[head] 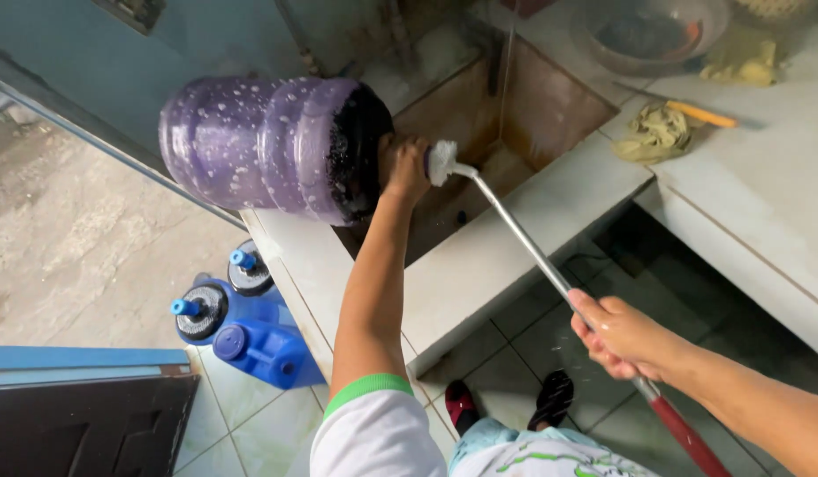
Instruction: Cleaning a large purple water jug inside a sink using a scrub pad and a long-handled brush.
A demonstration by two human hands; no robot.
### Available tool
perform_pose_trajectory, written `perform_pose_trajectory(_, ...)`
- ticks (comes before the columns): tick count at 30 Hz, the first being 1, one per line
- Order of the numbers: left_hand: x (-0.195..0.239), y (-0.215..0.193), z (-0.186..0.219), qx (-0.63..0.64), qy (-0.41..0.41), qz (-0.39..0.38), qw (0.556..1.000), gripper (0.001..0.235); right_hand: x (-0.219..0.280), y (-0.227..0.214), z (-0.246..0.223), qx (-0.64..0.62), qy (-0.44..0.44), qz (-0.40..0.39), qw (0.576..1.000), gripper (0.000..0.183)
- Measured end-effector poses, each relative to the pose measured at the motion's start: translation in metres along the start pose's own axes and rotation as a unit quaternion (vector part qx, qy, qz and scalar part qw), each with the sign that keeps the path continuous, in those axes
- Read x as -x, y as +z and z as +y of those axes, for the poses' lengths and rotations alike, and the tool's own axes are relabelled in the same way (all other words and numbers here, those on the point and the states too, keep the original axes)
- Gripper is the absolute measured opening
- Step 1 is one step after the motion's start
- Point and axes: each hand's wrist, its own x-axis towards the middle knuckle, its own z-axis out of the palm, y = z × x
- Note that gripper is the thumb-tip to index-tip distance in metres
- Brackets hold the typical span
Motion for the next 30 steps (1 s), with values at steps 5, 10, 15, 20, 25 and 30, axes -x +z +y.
perform_pose_trajectory(5,0.001,0.0,-0.002,0.011,0.002,0.023,1.0,0.039,-0.024,0.023,0.002,0.199,-0.211,0.137,0.947,0.057)
perform_pose_trajectory(10,0.005,0.003,-0.005,-0.01,0.008,-0.001,1.0,0.042,-0.037,0.031,-0.001,-0.008,0.007,-0.033,0.999,0.057)
perform_pose_trajectory(15,0.025,0.033,-0.022,-0.007,-0.023,-0.019,1.0,0.051,-0.02,0.05,-0.026,-0.022,0.009,-0.094,0.995,0.058)
perform_pose_trajectory(20,0.055,0.003,-0.013,-0.028,0.037,-0.089,0.995,0.056,-0.074,0.048,-0.077,0.019,-0.018,-0.133,0.991,0.051)
perform_pose_trajectory(25,0.068,-0.061,-0.013,-0.014,0.06,-0.093,0.994,0.049,-0.047,0.07,-0.127,0.022,-0.18,-0.079,0.98,0.072)
perform_pose_trajectory(30,0.081,-0.095,-0.016,0.025,0.106,-0.127,0.986,0.04,0.051,0.07,-0.076,0.586,-0.497,0.291,0.569,0.094)
